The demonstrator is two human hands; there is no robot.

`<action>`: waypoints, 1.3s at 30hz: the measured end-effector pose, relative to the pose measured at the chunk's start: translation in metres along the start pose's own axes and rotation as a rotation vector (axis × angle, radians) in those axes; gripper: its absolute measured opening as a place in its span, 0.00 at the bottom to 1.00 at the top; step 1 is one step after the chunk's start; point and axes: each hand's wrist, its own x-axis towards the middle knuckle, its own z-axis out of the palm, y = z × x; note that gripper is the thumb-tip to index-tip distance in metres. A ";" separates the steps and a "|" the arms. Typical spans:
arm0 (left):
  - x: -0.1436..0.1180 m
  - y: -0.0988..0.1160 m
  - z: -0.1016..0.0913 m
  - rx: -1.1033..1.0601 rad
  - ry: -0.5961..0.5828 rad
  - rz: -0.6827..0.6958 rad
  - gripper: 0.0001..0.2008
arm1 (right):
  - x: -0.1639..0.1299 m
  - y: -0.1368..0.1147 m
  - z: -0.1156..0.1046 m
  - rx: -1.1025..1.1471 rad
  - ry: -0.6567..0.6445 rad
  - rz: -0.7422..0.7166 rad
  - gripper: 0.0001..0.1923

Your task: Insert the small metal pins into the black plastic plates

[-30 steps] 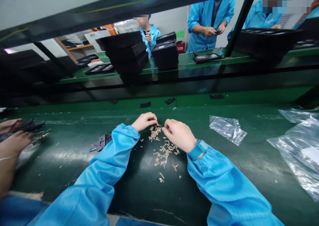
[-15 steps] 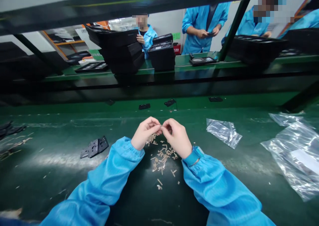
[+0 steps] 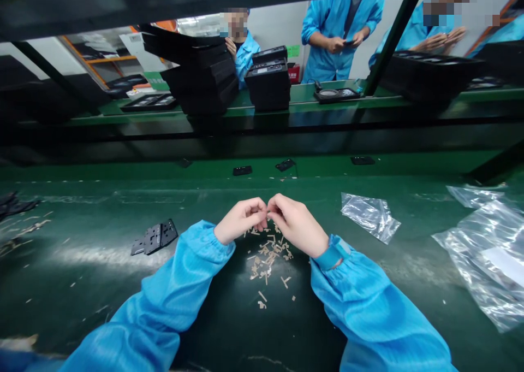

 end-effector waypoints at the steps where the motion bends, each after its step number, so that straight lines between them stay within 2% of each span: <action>1: 0.000 -0.001 -0.001 0.024 0.000 0.006 0.04 | 0.000 0.000 0.000 -0.007 -0.014 -0.004 0.04; 4: 0.002 -0.003 -0.002 0.030 0.023 0.022 0.03 | -0.001 0.000 0.001 -0.062 0.010 -0.015 0.03; 7: 0.003 -0.005 -0.001 -0.010 0.089 0.030 0.04 | -0.002 -0.001 0.004 -0.260 0.092 -0.060 0.03; 10: 0.002 -0.003 0.003 -0.071 0.123 0.029 0.06 | -0.003 -0.003 0.007 -0.394 0.113 -0.072 0.05; 15: -0.002 0.001 0.005 -0.130 0.109 0.034 0.08 | -0.003 -0.005 0.009 -0.265 0.123 -0.058 0.05; 23: -0.002 -0.001 0.008 -0.017 0.119 0.124 0.07 | -0.002 -0.007 0.008 -0.101 0.204 -0.018 0.07; 28: -0.001 0.002 0.003 0.020 0.201 0.158 0.05 | -0.002 -0.009 -0.001 -0.049 0.305 0.010 0.07; 34: -0.004 0.007 0.001 0.048 0.164 0.221 0.04 | -0.003 -0.013 -0.001 -0.116 0.233 0.000 0.11; 39: -0.008 0.012 0.005 0.197 0.184 0.243 0.04 | -0.003 -0.016 0.001 -0.070 0.265 -0.058 0.03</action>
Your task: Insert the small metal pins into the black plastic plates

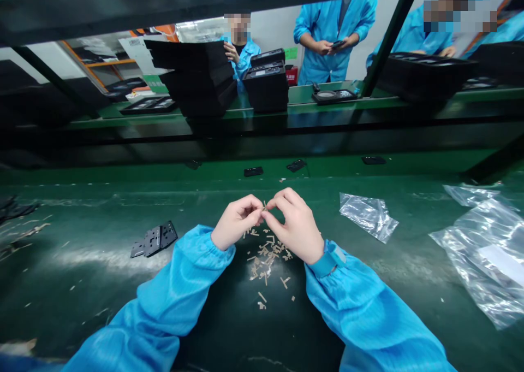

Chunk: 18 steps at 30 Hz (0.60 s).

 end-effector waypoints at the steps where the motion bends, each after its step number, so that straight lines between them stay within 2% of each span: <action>1: 0.000 0.001 0.000 0.020 -0.001 0.001 0.05 | 0.000 -0.001 0.000 0.006 -0.007 -0.005 0.03; 9: 0.001 0.000 -0.004 0.027 -0.004 0.007 0.04 | 0.001 0.001 -0.004 0.005 0.035 -0.003 0.08; 14: 0.001 0.000 -0.010 -0.012 -0.038 0.025 0.05 | 0.001 0.000 -0.006 -0.048 0.002 -0.002 0.12; 18: 0.000 0.004 -0.010 0.015 -0.084 0.055 0.04 | 0.001 -0.002 -0.005 0.051 0.022 0.007 0.05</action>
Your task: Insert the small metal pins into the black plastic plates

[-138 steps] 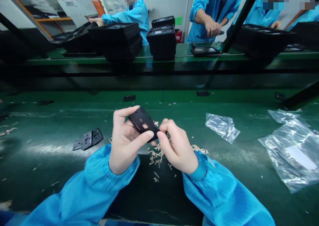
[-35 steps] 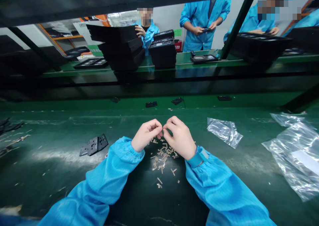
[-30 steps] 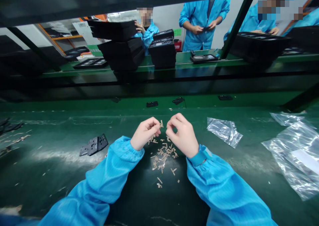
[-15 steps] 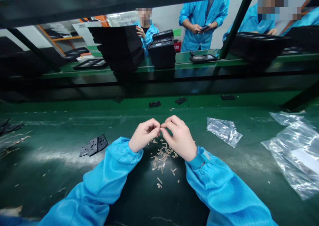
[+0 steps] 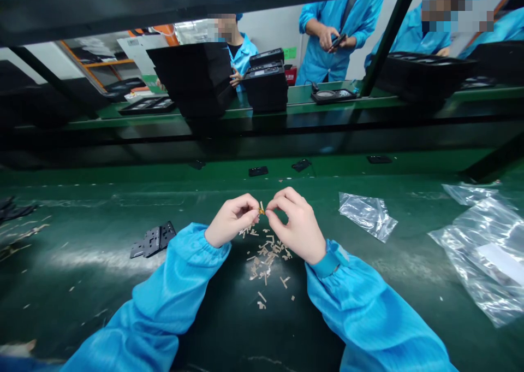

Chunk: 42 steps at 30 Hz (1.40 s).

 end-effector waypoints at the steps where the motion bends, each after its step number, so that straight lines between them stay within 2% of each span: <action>1: 0.000 0.001 0.000 0.011 -0.011 0.007 0.04 | 0.000 0.000 0.000 0.033 -0.009 0.002 0.04; 13: 0.000 0.002 -0.001 0.090 -0.041 0.038 0.03 | 0.001 0.000 -0.002 0.112 -0.047 0.002 0.05; 31: 0.001 0.003 -0.002 0.125 -0.052 0.041 0.03 | 0.001 0.002 -0.002 0.086 -0.077 -0.045 0.03; 42: 0.000 0.005 -0.001 0.169 -0.017 0.067 0.04 | 0.000 0.001 -0.002 0.011 -0.068 -0.070 0.03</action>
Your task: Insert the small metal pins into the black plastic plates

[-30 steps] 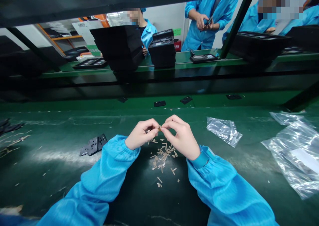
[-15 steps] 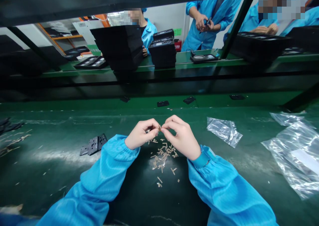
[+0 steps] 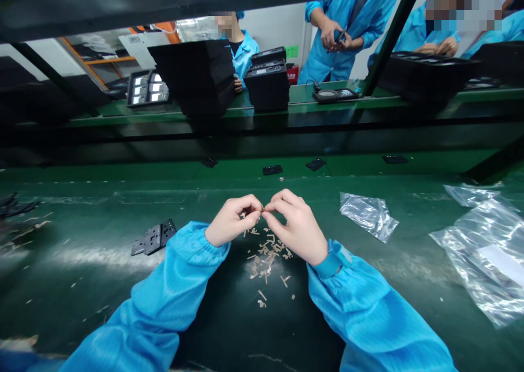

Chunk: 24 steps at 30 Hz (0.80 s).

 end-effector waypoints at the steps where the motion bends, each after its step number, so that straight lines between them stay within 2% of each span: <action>1: 0.000 0.000 0.000 0.006 0.002 0.003 0.04 | 0.000 0.000 0.000 -0.004 -0.002 -0.002 0.03; 9: 0.000 0.001 -0.002 0.019 -0.022 0.007 0.04 | 0.000 0.002 0.000 0.028 -0.055 0.016 0.05; 14: 0.001 -0.003 -0.006 -0.074 -0.048 -0.058 0.02 | 0.002 0.003 -0.006 0.073 -0.038 0.026 0.06; 18: 0.002 -0.009 -0.007 -0.354 -0.029 -0.195 0.05 | 0.002 0.001 -0.010 0.049 0.040 0.037 0.07; 21: 0.003 -0.010 -0.007 -0.624 -0.030 -0.319 0.08 | 0.002 -0.001 -0.009 -0.055 0.014 -0.019 0.12; 24: 0.003 -0.008 -0.006 -0.783 -0.051 -0.387 0.08 | 0.001 -0.003 -0.006 -0.153 0.019 -0.087 0.09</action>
